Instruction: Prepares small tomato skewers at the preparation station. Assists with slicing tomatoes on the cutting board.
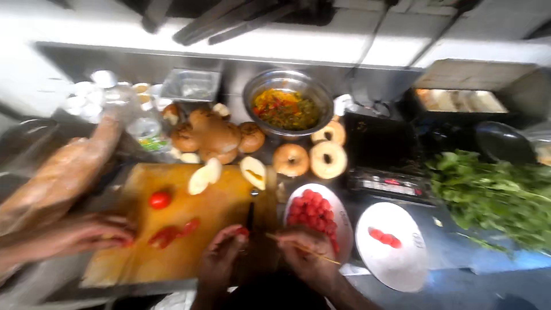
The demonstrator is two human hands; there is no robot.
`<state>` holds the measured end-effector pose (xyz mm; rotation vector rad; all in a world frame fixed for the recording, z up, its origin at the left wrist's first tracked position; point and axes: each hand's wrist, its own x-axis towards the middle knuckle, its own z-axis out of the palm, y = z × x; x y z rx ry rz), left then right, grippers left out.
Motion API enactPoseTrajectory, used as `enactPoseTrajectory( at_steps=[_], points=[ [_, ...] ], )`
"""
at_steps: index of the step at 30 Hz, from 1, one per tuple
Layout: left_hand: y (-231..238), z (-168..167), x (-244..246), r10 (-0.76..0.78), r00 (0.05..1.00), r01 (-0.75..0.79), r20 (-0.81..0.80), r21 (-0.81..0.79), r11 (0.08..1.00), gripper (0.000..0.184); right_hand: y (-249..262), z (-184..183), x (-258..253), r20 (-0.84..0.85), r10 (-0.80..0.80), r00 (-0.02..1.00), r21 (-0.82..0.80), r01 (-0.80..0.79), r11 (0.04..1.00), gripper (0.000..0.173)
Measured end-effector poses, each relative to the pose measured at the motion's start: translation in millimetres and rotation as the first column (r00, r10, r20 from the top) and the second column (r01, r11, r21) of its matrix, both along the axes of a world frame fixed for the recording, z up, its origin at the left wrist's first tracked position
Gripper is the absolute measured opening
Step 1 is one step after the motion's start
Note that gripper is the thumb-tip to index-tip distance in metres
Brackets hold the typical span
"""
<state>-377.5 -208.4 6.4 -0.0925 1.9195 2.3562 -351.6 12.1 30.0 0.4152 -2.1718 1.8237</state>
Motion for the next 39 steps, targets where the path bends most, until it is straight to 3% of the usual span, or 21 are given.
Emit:
enactPoseTrajectory(
  at_steps=[1, 3, 6, 10, 13, 15, 18, 21, 24, 27, 29, 35, 39],
  points=[
    [6, 3, -6, -0.012, 0.997, 0.000, -0.079, -0.146, 0.989, 0.023, 9, 1, 7, 0.026, 0.064, 0.998, 0.014, -0.065, 0.998, 0.012],
    [30, 17, -20, -0.175, 0.966, 0.100, -0.192, -0.348, 0.932, 0.023, 24, 5, 25, 0.073, 0.183, 0.980, 0.116, -0.191, 0.975, 0.013],
    [89, 48, -33, -0.583, 0.802, 0.420, -0.129, -0.572, 0.704, 0.026, 31, 8, 50, 0.114, 0.200, 0.973, 0.209, -0.220, 0.953, 0.015],
    [178, 71, -36, -0.880, 0.469, 0.731, 0.081, -0.595, 0.335, 0.031, 31, 0, 67, 0.145, 0.139, 0.980, 0.159, -0.161, 0.974, 0.012],
    [202, 69, -36, -0.928, 0.341, 0.798, 0.150, -0.567, 0.202, 0.036, 35, -5, 73, 0.128, 0.100, 0.987, 0.120, -0.116, 0.986, 0.010],
    [194, 59, -43, -0.907, 0.408, 0.763, 0.108, -0.586, 0.273, 0.034, 41, -8, 77, 0.134, 0.094, 0.987, 0.091, -0.107, 0.990, 0.011],
    [165, 47, -64, -0.780, 0.626, 0.589, -0.013, -0.647, 0.484, 0.025, 49, -8, 84, 0.135, 0.066, 0.989, 0.094, -0.079, 0.992, 0.012],
    [137, 39, -85, -0.677, 0.733, 0.426, -0.065, -0.732, 0.532, 0.021, 55, -8, 91, 0.136, 0.034, 0.990, 0.106, -0.048, 0.993, 0.011],
    [131, 41, -87, -0.722, 0.691, 0.445, 0.012, -0.795, 0.412, 0.023, 65, -5, 98, 0.149, 0.025, 0.989, 0.099, -0.040, 0.994, 0.009],
    [143, 44, -78, -0.843, 0.512, 0.485, 0.164, -0.865, 0.126, 0.031, 77, -1, 101, 0.167, 0.017, 0.986, 0.082, -0.031, 0.996, 0.009],
    [153, 38, -72, -0.881, 0.430, 0.401, 0.198, -0.916, -0.011, 0.034, 83, 2, 102, 0.169, 0.000, 0.986, 0.083, -0.014, 0.996, 0.009],
    [161, 42, -73, -0.905, 0.321, 0.269, 0.278, -0.943, -0.195, 0.034, 89, 0, 109, 0.152, -0.089, 0.984, 0.091, 0.075, 0.993, 0.009],
    [165, 46, -71, -0.913, 0.308, 0.188, 0.268, -0.958, -0.218, 0.026, 90, -4, 109, 0.134, -0.134, 0.982, 0.102, 0.121, 0.987, 0.009]
  ],
)
